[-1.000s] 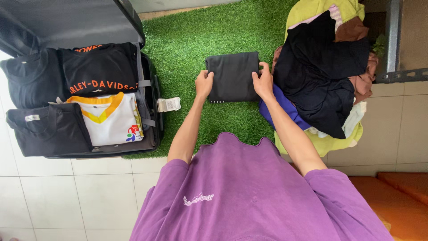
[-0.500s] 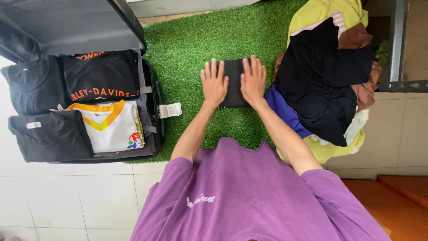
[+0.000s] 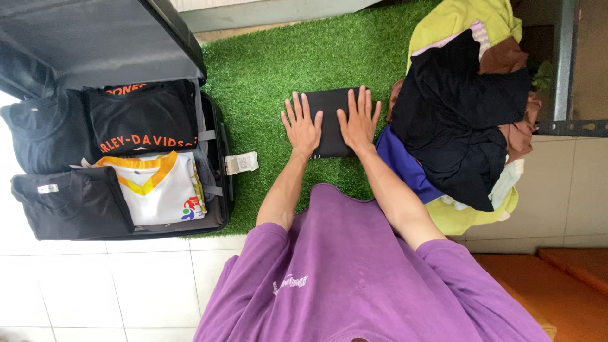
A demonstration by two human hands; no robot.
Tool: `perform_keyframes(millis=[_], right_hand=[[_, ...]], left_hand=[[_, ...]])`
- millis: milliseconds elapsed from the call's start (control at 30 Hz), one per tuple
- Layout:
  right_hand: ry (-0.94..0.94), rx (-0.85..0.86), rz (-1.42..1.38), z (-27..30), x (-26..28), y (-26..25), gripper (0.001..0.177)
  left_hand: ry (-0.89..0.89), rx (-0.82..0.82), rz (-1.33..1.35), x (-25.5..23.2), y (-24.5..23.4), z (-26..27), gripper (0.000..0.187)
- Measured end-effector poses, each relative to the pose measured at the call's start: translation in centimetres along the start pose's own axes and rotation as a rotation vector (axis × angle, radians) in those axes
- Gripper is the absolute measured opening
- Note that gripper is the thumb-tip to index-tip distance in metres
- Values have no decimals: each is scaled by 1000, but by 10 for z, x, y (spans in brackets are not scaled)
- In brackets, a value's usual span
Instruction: The person folds a black t-shirt and a grey t-shirt by hand, smoothing them out and then placing them into an open suitcase.
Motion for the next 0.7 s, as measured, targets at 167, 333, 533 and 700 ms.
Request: perform_keyframes(millis=[167, 333, 533, 700], right_hand=[[75, -58, -186, 7, -35, -11, 75], [-47, -107, -297, 52, -22, -41, 67], [-237, 50, -88, 91, 14, -30, 61], [-257, 80, -72, 95, 24, -34, 65]], left_hand=[[-63, -138, 138, 29, -11, 9, 78], [-369, 52, 393, 47, -11, 57, 77], [-483, 162, 508, 59, 20, 80, 69], [-343, 269, 1126, 50, 44, 61, 50]])
Point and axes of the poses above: each hand's wrist, its own z-axis away from the middle knuckle, its own y-axis out of the palm, x = y × z, the point moved 10 cm from there along -z, towards the middle knuckle, and after that the axes turned 3 degrees about y, right-handed, at the moved point
